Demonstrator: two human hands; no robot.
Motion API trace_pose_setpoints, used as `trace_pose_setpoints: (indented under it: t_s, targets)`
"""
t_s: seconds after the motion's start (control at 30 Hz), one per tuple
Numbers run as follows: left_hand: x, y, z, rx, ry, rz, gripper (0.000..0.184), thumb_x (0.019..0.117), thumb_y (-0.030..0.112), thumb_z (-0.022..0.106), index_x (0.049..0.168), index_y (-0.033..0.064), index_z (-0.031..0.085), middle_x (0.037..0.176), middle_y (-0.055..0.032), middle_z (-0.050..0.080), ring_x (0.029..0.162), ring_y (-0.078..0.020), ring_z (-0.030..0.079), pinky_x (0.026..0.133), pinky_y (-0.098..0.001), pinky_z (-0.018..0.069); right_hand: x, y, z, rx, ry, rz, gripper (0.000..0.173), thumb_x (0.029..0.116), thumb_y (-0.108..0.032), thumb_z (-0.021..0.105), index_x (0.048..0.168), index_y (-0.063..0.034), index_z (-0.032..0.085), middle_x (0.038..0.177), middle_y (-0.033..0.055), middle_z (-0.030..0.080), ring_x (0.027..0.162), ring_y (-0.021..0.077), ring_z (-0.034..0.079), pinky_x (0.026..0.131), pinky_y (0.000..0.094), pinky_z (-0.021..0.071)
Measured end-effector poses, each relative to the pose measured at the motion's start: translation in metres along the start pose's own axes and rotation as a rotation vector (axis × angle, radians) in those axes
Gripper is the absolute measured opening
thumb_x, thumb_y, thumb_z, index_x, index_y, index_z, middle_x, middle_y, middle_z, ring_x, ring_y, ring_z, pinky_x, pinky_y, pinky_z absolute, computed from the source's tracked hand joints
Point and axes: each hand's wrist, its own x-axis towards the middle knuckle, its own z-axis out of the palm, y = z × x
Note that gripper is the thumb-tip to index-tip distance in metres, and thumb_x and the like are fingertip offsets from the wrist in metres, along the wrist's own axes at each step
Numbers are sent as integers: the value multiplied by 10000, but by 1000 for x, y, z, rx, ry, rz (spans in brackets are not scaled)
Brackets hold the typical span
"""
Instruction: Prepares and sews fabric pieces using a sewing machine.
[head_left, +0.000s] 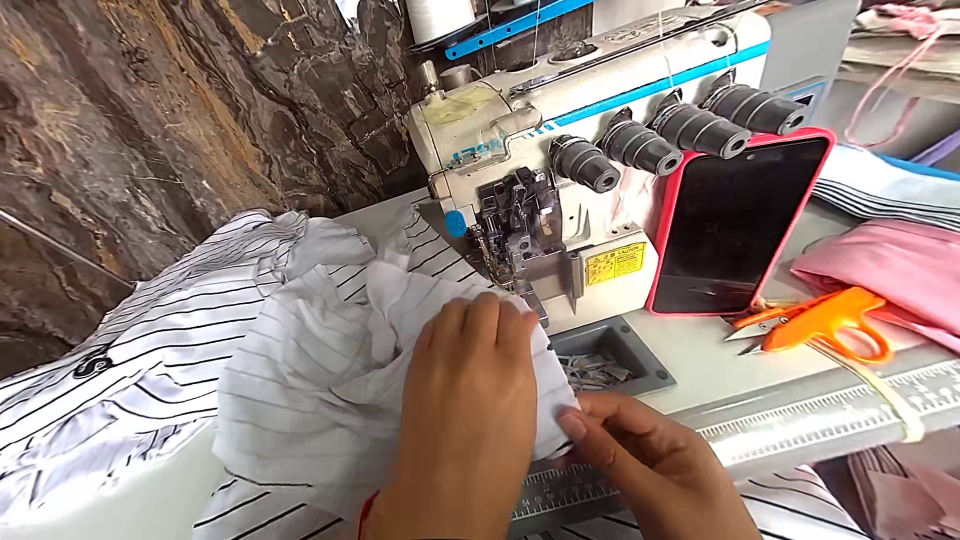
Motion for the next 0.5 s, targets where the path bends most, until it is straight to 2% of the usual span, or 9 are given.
trace_pose_setpoints:
  t_s: [0.07, 0.1, 0.17, 0.27, 0.37, 0.5]
  targets:
    - [-13, 4, 0, -29, -34, -37, 446, 1034, 369, 492, 1066, 27, 777, 1102, -118, 763, 1052, -294, 733, 880, -415, 591, -1, -3, 1, 9, 9, -20, 129, 964, 28, 626, 1018, -71, 688, 864, -80, 760, 750, 50, 739, 720, 263, 645]
    - [-18, 5, 2, -56, -58, -38, 574, 1045, 465, 437, 1158, -3, 752, 1211, -158, 734, 1148, -342, 701, 971, -488, 552, -1, -5, 3, 14, 16, -31, 134, 967, 35, 619, 1022, -74, 675, 853, -85, 759, 744, 50, 741, 713, 262, 647]
    - [-23, 1, 8, -99, -93, -25, 780, 1029, 621, 328, 1270, -26, 691, 1336, -195, 668, 1264, -380, 629, 1063, -555, 474, 1, -5, 7, 3, 24, -86, 188, 959, 63, 605, 1077, -82, 625, 850, -112, 747, 753, 34, 733, 719, 246, 639]
    - [-22, -7, 16, -141, -93, -2, 891, 1004, 699, 265, 1323, -37, 652, 1393, -206, 628, 1319, -388, 586, 1097, -568, 444, 7, 1, 12, -62, 36, -213, 297, 943, 86, 603, 1164, -87, 506, 878, -142, 734, 779, -6, 715, 736, 205, 617]
    - [-20, -13, 20, -219, -63, 2, 919, 992, 723, 255, 1316, -54, 623, 1380, -214, 632, 1339, -390, 567, 1106, -563, 436, 12, 6, 14, -134, 49, -325, 257, 937, 61, 624, 1158, -61, 577, 898, -133, 726, 802, -35, 694, 745, 166, 599]
    - [-22, -22, 22, -285, -21, 34, 977, 955, 784, 248, 1302, -59, 598, 1366, -220, 639, 1350, -359, 564, 1131, -514, 424, 16, 8, 14, -191, 33, -379, 185, 974, -14, 630, 1155, -37, 660, 895, -129, 721, 793, -84, 642, 746, 123, 556]
